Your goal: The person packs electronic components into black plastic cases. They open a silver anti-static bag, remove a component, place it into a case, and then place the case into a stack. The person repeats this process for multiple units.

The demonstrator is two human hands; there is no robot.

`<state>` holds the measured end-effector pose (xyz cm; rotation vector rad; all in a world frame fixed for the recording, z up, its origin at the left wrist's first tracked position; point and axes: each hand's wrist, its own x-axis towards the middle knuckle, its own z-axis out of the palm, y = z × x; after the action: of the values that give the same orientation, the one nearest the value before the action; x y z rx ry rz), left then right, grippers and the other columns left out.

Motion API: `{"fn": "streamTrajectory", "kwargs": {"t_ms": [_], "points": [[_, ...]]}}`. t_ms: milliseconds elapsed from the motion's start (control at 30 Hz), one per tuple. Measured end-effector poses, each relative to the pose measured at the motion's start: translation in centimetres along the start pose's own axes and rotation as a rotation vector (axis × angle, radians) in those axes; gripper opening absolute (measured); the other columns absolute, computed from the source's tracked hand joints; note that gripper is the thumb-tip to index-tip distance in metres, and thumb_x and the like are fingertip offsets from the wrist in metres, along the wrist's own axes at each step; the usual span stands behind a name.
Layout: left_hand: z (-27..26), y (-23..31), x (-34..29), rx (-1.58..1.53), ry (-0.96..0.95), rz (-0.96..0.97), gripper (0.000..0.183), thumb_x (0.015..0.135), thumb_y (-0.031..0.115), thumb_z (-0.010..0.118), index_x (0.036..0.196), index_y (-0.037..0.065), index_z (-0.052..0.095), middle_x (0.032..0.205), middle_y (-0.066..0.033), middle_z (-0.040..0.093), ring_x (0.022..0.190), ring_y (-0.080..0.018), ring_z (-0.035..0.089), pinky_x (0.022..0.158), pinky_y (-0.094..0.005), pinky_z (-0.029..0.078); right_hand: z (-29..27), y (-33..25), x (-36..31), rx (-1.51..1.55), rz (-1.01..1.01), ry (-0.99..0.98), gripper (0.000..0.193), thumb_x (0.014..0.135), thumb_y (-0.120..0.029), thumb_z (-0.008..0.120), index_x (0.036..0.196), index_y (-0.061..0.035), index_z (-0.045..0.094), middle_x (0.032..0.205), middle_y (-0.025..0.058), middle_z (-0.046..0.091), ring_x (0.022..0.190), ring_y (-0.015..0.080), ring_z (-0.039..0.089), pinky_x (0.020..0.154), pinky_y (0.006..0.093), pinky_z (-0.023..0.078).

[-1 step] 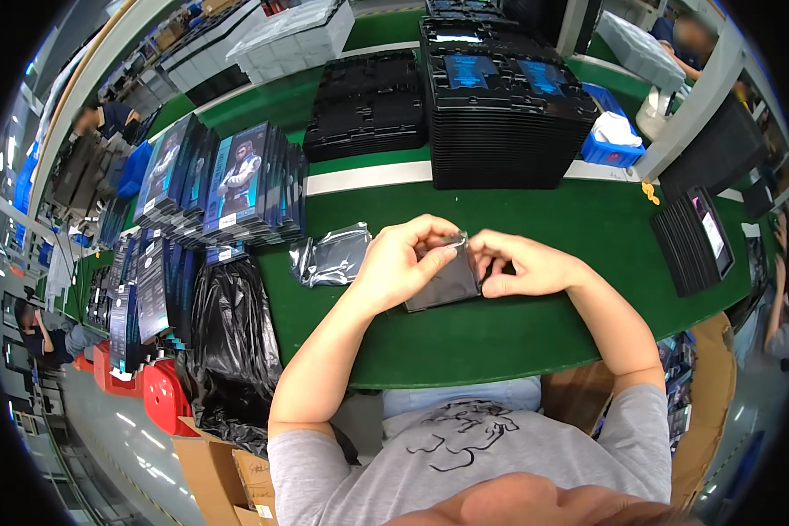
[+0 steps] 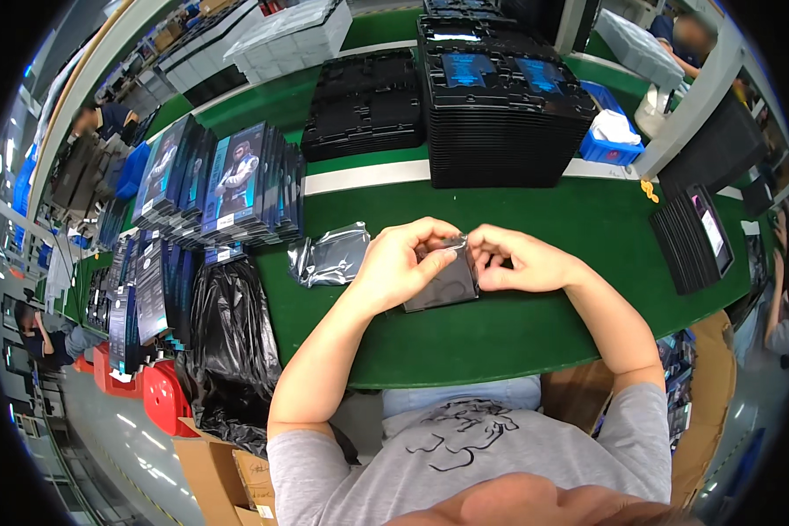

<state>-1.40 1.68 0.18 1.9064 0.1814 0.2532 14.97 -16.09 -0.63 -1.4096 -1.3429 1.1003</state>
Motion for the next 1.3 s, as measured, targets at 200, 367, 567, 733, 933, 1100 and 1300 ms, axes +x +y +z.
{"fn": "streamTrajectory", "kwargs": {"t_ms": [200,367,567,733,933,1100,1300], "points": [[0.0,0.8,0.0,0.116,-0.133,-0.047,0.018,0.086,0.004,0.069,0.104,-0.001,0.066,0.085,-0.003,0.068,0.076,-0.006,0.06,0.069,-0.0239,0.051,0.5,-0.7,0.2,-0.095,0.004,0.096,0.02,0.095,-0.02,0.064,0.102,-0.0029,0.057,0.082,-0.0004,0.06,0.074,0.0086,0.054,0.065,0.0277,0.045],[0.3,0.5,-0.2,0.113,-0.209,-0.016,0.016,0.084,0.009,0.071,0.098,0.002,0.067,0.082,-0.0049,0.07,0.075,-0.0112,0.064,0.069,-0.0273,0.052,0.4,-1.4,0.3,-0.313,0.047,0.009,0.022,0.093,-0.024,0.065,0.09,-0.0029,0.06,0.074,0.0058,0.059,0.067,0.0144,0.055,0.061,0.0331,0.045],[-0.1,-0.2,-0.3,0.166,-0.181,0.244,0.014,0.087,0.018,0.07,0.096,0.007,0.069,0.079,-0.008,0.07,0.068,-0.0194,0.066,0.063,-0.0325,0.05,1.6,-2.6,0.4,-0.445,-0.136,0.063,0.021,0.09,-0.022,0.066,0.083,-0.0031,0.062,0.073,0.0109,0.061,0.066,0.0263,0.061,0.06,0.0364,0.046],[0.0,-0.1,-0.4,0.284,-0.172,0.177,0.013,0.085,0.018,0.071,0.09,0.006,0.069,0.078,-0.0072,0.069,0.071,-0.0232,0.066,0.068,-0.0357,0.05,2.5,-2.6,0.2,-0.485,-0.038,0.12,0.022,0.088,-0.022,0.068,0.079,-0.0033,0.062,0.07,0.0098,0.06,0.063,0.027,0.06,0.058,0.0369,0.046],[-0.4,0.0,0.0,0.081,-0.233,0.043,0.01,0.087,0.012,0.07,0.088,0.002,0.068,0.08,-0.0057,0.07,0.078,-0.0124,0.066,0.072,-0.0298,0.052,3.0,-1.6,1.2,-0.751,-0.515,0.296,0.023,0.076,-0.013,0.074,0.065,-0.0057,0.054,0.06,0.0058,0.049,0.05,0.0237,0.051,0.048,0.0361,0.039],[0.0,-0.4,0.2,-0.111,-0.244,-0.028,0.009,0.09,0.009,0.067,0.087,0.0,0.067,0.08,-0.0047,0.07,0.079,-0.0097,0.065,0.074,-0.0271,0.052,3.4,-2.3,1.5,-1.01,-0.728,0.4,0.028,0.069,-0.008,0.074,0.06,-0.0088,0.047,0.057,0.0032,0.041,0.047,0.0199,0.045,0.045,0.0336,0.033],[0.7,-1.3,0.4,-0.273,-0.265,-0.092,0.009,0.092,0.008,0.065,0.088,0.0,0.066,0.081,-0.0027,0.068,0.078,-0.0077,0.062,0.073,-0.0244,0.051,3.5,-2.3,1.5,-1.066,-0.834,0.417,0.028,0.067,-0.007,0.074,0.059,-0.0094,0.047,0.057,0.0017,0.039,0.046,0.0171,0.041,0.044,0.0323,0.03]]}}
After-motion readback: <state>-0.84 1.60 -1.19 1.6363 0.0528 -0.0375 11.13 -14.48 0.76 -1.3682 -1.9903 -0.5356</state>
